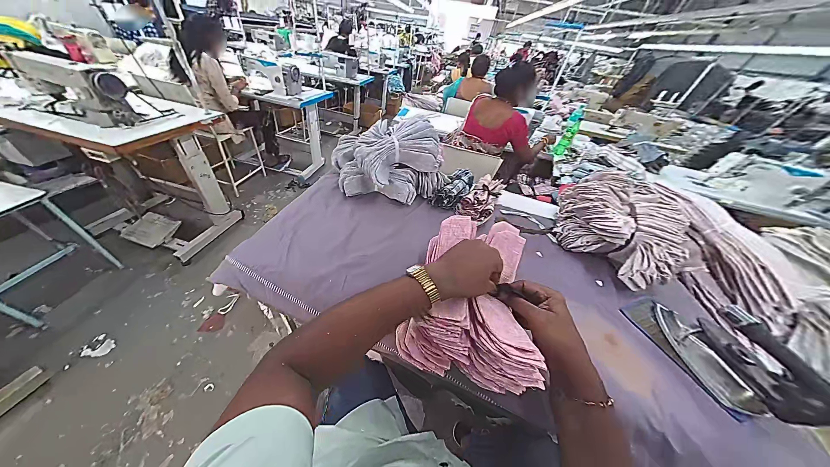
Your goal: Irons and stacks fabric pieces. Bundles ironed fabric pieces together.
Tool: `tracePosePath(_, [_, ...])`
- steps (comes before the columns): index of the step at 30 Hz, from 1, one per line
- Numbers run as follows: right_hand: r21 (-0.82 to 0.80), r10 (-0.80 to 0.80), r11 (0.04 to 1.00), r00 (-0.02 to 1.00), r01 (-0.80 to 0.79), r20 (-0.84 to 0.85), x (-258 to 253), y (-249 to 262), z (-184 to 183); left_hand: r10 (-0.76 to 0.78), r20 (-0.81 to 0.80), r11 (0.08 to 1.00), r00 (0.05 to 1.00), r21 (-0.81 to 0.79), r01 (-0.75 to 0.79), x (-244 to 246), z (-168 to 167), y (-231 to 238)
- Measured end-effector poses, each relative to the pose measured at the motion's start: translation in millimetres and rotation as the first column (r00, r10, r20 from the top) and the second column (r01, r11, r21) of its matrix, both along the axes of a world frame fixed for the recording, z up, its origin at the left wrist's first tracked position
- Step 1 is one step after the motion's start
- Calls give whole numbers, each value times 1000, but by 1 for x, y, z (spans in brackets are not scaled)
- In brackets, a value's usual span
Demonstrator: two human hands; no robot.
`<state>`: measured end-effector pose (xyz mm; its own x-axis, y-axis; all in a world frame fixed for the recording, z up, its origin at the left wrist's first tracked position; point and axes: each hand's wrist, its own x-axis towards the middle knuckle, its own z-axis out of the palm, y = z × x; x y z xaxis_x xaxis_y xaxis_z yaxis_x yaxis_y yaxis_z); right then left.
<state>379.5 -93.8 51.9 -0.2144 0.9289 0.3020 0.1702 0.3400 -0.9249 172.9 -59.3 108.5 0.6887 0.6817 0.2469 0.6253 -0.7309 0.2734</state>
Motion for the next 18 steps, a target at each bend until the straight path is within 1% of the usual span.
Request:
tracePosePath(3, [-133, 72, 988, 995, -80, -65, 2, 1, 2, 20, 67, 999, 998, -42, -17, -7, -1, -4])
tracePosePath(6, [-178, 103, 976, 988, -123, -118, 1, 3, -1, 33, 58, 995, 998, -99, -27, -9, -1, -12])
tracePosePath(9, [-190, 113, 971, 982, -142, -152, 3, 4, -3, 58, 17, 993, 998, -102, -56, -4, 0, -16])
tracePosePath(14, [-202, 68, 974, 981, -105, -180, 1, 2, -3, 91, -53, 992, 994, -81, -95, 6, 1, -20])
tracePosePath(18, [-180, 62, 978, 975, -102, -214, -1, 0, -4, 129, -106, 988, 986, -70, -137, 10, 0, -25])
